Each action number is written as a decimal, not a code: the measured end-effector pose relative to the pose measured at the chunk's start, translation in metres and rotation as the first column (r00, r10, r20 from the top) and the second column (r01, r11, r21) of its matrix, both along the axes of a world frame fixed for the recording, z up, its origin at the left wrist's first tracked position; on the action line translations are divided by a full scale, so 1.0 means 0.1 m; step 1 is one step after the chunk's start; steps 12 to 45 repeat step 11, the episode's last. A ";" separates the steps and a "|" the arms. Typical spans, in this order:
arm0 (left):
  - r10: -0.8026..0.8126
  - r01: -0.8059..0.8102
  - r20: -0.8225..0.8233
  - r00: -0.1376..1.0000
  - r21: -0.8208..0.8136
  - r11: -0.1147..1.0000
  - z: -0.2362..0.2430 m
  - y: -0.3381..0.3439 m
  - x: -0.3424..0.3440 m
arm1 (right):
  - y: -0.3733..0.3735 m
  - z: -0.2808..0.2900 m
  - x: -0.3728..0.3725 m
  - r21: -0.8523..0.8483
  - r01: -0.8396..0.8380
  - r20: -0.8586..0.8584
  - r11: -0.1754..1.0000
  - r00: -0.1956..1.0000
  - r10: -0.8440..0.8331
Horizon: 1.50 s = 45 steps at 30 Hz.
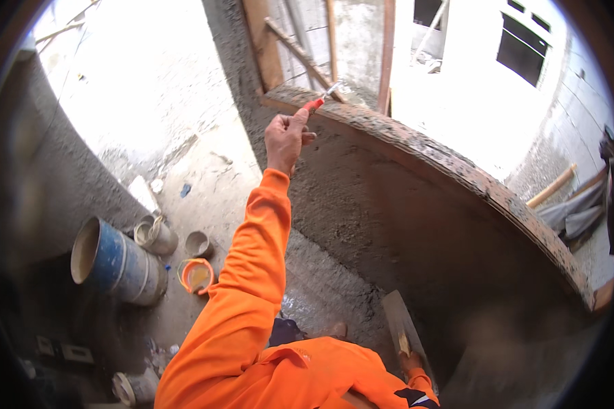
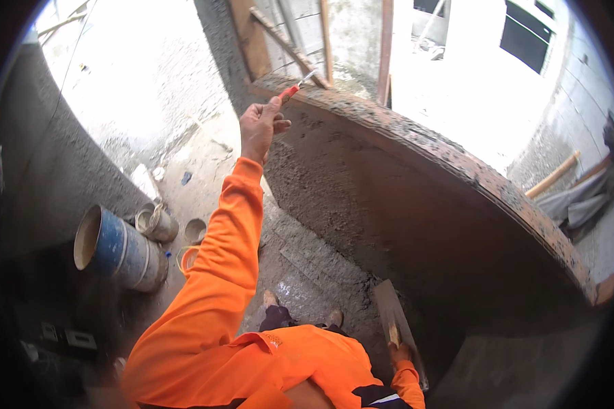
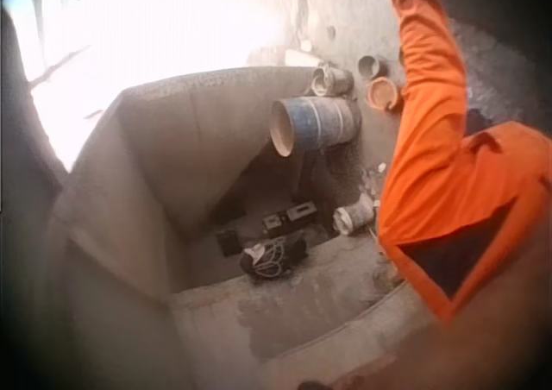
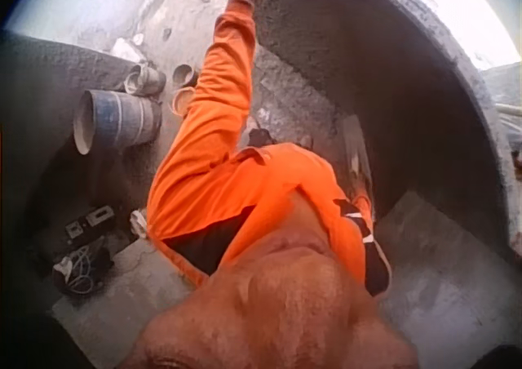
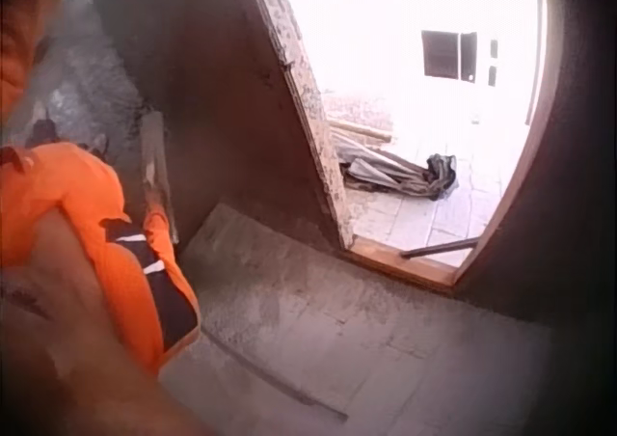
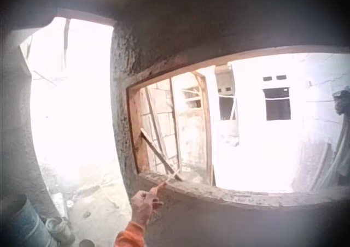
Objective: The person applies mortar to the edge of a wall around a window opening using a trowel, scoops more mortar from a bucket on the floor, and smooths the plaster with a float.
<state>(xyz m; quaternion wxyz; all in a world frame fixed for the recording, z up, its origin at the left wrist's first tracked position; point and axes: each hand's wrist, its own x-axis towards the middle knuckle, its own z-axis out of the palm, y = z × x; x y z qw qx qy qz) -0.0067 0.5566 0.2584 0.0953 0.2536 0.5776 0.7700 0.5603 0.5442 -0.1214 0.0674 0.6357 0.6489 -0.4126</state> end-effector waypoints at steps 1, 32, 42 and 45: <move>-0.171 0.136 0.186 0.968 0.186 0.973 -0.08 -0.13 -0.02 | 0.03 -0.02 0.00 -0.026 0.037 0.002 0.999 0.999 -0.037; -0.202 -0.024 0.552 0.809 0.374 0.927 -1.21 -2.37 0.10 | 0.36 0.43 -1.13 -0.158 -0.293 0.171 0.943 0.933 0.318; -0.202 -0.024 0.552 0.809 0.374 0.927 -1.21 -2.37 0.10 | 0.36 0.43 -1.13 -0.158 -0.293 0.171 0.943 0.933 0.318; -0.202 -0.024 0.552 0.809 0.374 0.927 -1.21 -2.37 0.10 | 0.36 0.43 -1.13 -0.158 -0.293 0.171 0.943 0.933 0.318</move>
